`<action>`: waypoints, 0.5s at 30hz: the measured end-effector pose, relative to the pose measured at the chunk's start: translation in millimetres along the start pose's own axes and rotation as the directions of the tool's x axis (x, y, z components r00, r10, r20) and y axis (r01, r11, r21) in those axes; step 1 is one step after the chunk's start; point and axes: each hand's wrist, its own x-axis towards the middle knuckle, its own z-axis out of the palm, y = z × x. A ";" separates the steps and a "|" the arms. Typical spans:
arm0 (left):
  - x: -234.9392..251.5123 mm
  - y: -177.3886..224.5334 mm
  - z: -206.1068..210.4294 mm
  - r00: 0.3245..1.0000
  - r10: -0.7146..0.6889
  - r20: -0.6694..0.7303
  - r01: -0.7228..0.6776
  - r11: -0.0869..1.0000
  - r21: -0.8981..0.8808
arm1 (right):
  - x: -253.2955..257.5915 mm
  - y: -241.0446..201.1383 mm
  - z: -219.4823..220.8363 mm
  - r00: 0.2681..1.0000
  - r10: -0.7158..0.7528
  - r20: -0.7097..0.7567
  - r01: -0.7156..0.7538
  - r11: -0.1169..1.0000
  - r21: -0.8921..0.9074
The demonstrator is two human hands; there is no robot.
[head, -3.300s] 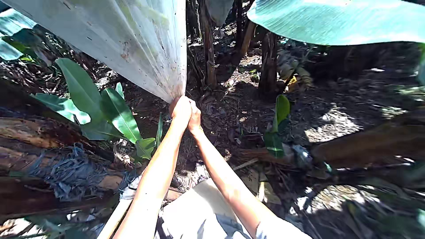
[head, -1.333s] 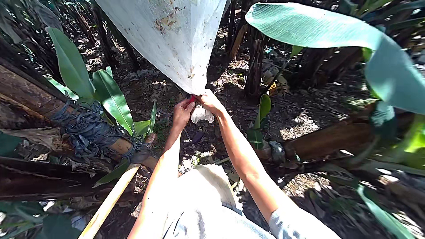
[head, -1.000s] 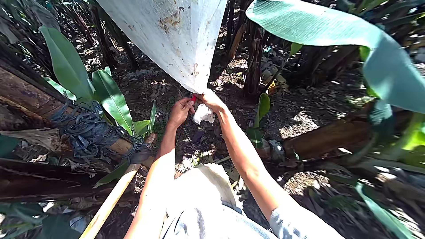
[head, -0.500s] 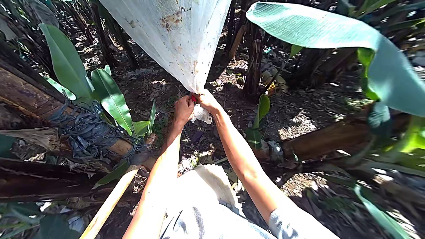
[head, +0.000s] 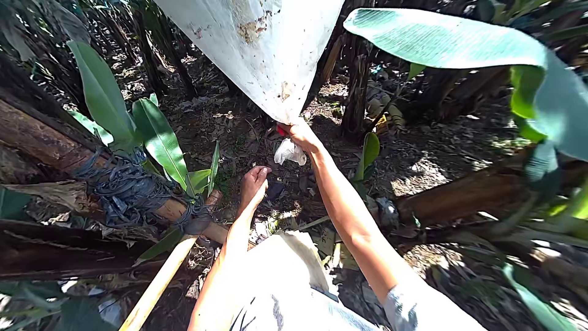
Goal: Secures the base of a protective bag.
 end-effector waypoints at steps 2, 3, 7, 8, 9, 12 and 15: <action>15.6 3.0 1.6 0.993 0.006 -0.114 -0.018 0.994 -0.105 | -3.1 2.0 7.5 0.999 -0.009 0.034 0.007 0.998 0.070; 24.6 6.1 1.9 0.989 -0.008 -0.145 -0.015 0.987 -0.157 | -3.9 2.7 13.4 0.999 -0.004 0.044 0.000 0.995 0.101; 49.6 26.3 0.6 0.988 -0.028 -0.154 0.006 0.990 -0.142 | -5.1 6.7 31.5 0.999 0.021 0.044 -0.027 0.990 0.136; 54.2 31.5 2.4 0.989 -0.028 -0.143 0.015 0.995 -0.096 | -5.9 7.5 32.6 0.999 0.024 0.036 -0.029 0.991 0.131; 58.8 35.5 4.8 0.992 -0.023 -0.126 0.017 0.998 -0.052 | -7.4 8.2 33.0 0.999 0.025 0.032 -0.029 0.991 0.128; 72.4 36.0 12.1 0.996 0.006 -0.085 -0.003 0.999 0.035 | -12.5 10.5 34.7 1.000 0.017 0.018 -0.019 0.993 0.119; 75.6 28.9 17.2 0.988 0.013 -0.152 0.012 0.986 0.165 | -15.0 12.8 32.2 1.000 0.027 0.016 -0.028 0.995 0.093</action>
